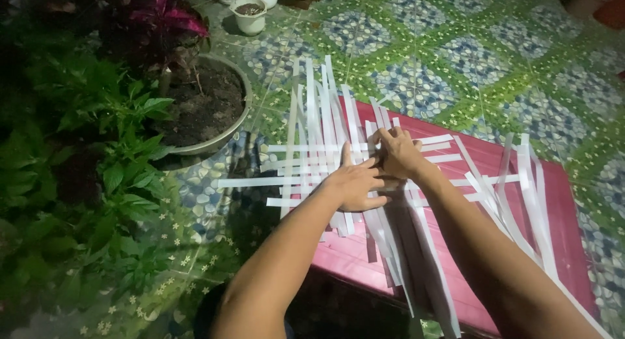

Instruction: Weaving white plastic strips together on a low red table to create a mat or basket base.

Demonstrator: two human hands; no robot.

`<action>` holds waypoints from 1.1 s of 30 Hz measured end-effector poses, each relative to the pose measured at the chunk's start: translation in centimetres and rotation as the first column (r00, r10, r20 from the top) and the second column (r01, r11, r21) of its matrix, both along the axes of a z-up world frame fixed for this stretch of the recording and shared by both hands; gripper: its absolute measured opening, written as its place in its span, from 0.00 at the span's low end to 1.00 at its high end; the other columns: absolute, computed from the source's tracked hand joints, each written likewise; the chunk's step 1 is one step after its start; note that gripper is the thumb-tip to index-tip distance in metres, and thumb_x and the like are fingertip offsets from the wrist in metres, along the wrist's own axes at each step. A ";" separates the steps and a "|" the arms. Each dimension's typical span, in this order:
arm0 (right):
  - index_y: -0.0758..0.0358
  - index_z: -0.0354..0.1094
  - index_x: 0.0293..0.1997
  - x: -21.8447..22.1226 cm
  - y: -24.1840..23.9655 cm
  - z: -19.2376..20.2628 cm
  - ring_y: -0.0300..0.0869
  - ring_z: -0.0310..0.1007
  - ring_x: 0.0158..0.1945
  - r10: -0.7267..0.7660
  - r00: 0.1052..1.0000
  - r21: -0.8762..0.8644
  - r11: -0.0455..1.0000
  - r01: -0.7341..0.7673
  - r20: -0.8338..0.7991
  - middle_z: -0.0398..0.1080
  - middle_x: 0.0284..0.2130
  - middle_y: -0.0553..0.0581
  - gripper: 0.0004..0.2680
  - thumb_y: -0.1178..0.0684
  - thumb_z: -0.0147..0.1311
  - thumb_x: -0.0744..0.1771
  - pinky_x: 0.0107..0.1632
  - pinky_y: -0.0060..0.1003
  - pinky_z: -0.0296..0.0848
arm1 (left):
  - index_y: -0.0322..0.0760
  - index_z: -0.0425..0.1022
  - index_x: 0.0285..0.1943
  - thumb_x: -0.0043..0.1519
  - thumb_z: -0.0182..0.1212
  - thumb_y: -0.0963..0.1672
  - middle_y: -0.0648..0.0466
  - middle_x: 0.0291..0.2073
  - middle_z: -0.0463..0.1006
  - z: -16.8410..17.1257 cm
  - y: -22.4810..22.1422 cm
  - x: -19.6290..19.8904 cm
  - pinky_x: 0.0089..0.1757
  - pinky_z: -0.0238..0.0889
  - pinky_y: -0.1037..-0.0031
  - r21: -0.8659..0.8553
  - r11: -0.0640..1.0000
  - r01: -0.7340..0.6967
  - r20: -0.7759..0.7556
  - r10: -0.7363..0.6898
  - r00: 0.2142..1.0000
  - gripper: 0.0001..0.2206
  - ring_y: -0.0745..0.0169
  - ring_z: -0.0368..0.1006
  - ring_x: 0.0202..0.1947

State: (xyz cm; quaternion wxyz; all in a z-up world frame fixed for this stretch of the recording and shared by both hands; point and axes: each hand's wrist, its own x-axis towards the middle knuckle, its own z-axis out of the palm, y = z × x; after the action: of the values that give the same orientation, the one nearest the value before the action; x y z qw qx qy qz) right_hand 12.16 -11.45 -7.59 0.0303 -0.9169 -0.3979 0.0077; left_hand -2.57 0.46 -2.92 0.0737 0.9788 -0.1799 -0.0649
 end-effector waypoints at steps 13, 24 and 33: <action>0.40 0.55 0.47 -1.1 -1.3 -3.4 0.49 0.58 0.50 -0.107 0.994 0.280 0.955 0.100 0.010 0.56 0.42 0.51 0.11 0.49 0.47 0.62 0.53 0.55 0.52 | 0.56 0.63 0.50 0.58 0.43 0.47 0.53 0.43 0.67 -8.6 -0.3 2.5 0.48 0.50 0.42 -0.001 0.995 0.104 0.452 -0.093 0.887 0.11 0.56 0.52 0.60; 0.45 0.58 0.46 -3.1 -0.8 -1.9 0.48 0.56 0.49 -0.083 0.982 0.307 0.951 0.026 0.172 0.55 0.42 0.53 0.10 0.50 0.39 0.62 0.51 0.52 0.55 | 0.27 0.51 0.62 0.52 0.49 0.54 0.36 0.63 0.44 -0.2 -0.6 0.1 0.50 0.22 0.31 -0.410 0.636 -0.654 0.384 0.770 0.509 0.34 0.40 0.33 0.65; 0.45 0.58 0.46 -3.6 -0.4 -1.1 0.46 0.58 0.47 -0.065 0.978 0.306 0.952 0.000 0.199 0.56 0.41 0.52 0.11 0.45 0.39 0.61 0.50 0.51 0.57 | 0.27 0.42 0.64 0.53 0.41 0.59 0.36 0.61 0.48 0.4 0.1 -1.3 0.51 0.32 0.35 -0.063 0.534 -0.843 -0.022 0.844 0.536 0.39 0.42 0.39 0.64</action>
State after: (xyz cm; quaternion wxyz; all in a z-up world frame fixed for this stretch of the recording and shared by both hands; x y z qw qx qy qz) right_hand 8.55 -11.87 -8.72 0.1297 -0.9035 -0.3800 -0.1497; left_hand -3.85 0.60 -2.50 0.1272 0.9417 0.3112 -0.0101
